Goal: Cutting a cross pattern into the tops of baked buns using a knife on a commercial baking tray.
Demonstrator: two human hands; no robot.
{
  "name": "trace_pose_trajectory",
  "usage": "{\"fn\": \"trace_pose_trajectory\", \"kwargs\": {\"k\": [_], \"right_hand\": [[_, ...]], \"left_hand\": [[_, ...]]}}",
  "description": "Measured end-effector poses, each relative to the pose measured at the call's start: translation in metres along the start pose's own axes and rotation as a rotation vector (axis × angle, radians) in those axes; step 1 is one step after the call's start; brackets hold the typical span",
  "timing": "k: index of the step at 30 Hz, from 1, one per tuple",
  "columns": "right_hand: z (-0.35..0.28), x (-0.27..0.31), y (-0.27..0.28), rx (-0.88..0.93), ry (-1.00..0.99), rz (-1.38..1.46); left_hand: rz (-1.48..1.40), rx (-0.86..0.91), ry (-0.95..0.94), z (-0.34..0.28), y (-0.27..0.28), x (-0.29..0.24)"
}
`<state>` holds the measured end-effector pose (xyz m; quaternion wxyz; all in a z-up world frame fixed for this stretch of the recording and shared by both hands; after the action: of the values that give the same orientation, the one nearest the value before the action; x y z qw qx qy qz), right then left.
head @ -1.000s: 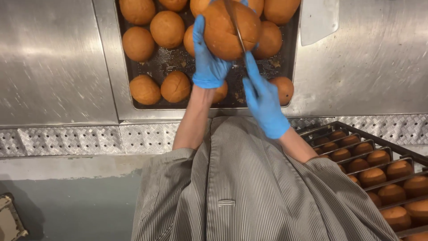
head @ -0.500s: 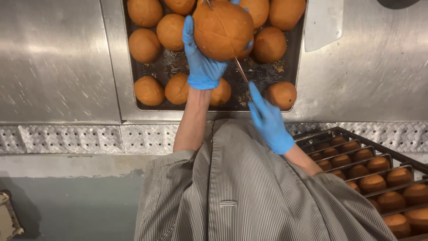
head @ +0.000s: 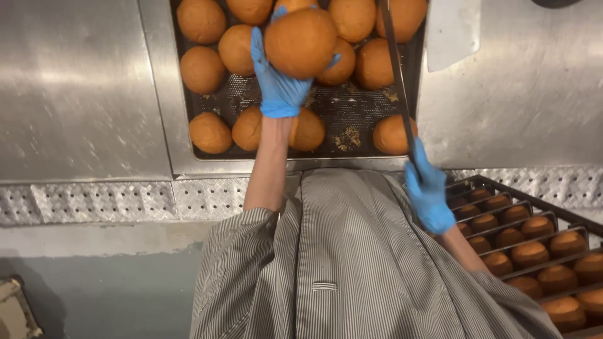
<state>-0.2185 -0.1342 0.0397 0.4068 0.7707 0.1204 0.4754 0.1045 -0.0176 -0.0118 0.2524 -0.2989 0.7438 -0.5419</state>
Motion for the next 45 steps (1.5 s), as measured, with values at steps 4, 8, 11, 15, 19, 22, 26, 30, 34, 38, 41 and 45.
{"fn": "trace_pose_trajectory", "kwargs": {"k": [4,8,11,15,19,22,26,30,34,38,41,45], "right_hand": [[0.026,0.074,0.004,-0.12,0.165,0.285],[0.038,0.108,0.0,-0.121,0.228,0.268],[0.043,0.124,0.003,-0.133,0.293,0.184],[0.043,0.129,0.003,-0.173,0.281,0.188],[0.041,0.118,-0.004,-0.147,0.231,0.136],[0.044,0.123,0.0,-0.144,0.259,0.145],[0.047,0.125,0.001,-0.124,0.282,0.192],[0.023,0.107,-0.011,-0.101,0.281,0.186],[0.069,0.132,0.011,-0.222,0.322,0.065],[0.059,0.133,0.004,-0.138,0.305,0.238],[0.028,0.108,-0.013,-0.102,0.295,0.17],[0.053,0.123,-0.003,-0.141,0.288,0.154]], "left_hand": [[-0.23,0.216,0.085,-0.007,-0.016,0.043],[-0.168,0.33,0.046,-0.018,-0.039,0.054],[-0.118,0.424,0.05,-0.023,-0.053,0.055],[-0.133,0.444,-0.006,-0.025,-0.057,0.054],[-0.128,0.394,-0.036,-0.025,-0.05,0.055],[-0.151,0.42,0.031,-0.025,-0.044,0.063],[-0.13,0.315,0.036,-0.021,-0.036,0.061],[-0.182,0.199,-0.001,-0.014,-0.025,0.05],[-0.136,0.252,0.101,-0.028,-0.036,0.074],[-0.141,0.193,0.038,-0.017,-0.029,0.06],[-0.088,0.174,-0.034,-0.021,-0.029,0.049],[-0.176,0.075,0.089,-0.024,-0.006,0.074]]}}
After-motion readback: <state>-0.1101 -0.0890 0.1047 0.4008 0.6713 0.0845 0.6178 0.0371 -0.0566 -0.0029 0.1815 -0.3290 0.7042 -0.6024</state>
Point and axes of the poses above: each hand's wrist, its own z-axis towards the middle knuckle, its own y-axis out of the back of the hand, x = y × z, the point moved 7 cm from there along z, towards the middle knuckle, and after that the axes turned 12 degrees about -z, right-handed, at the moved point
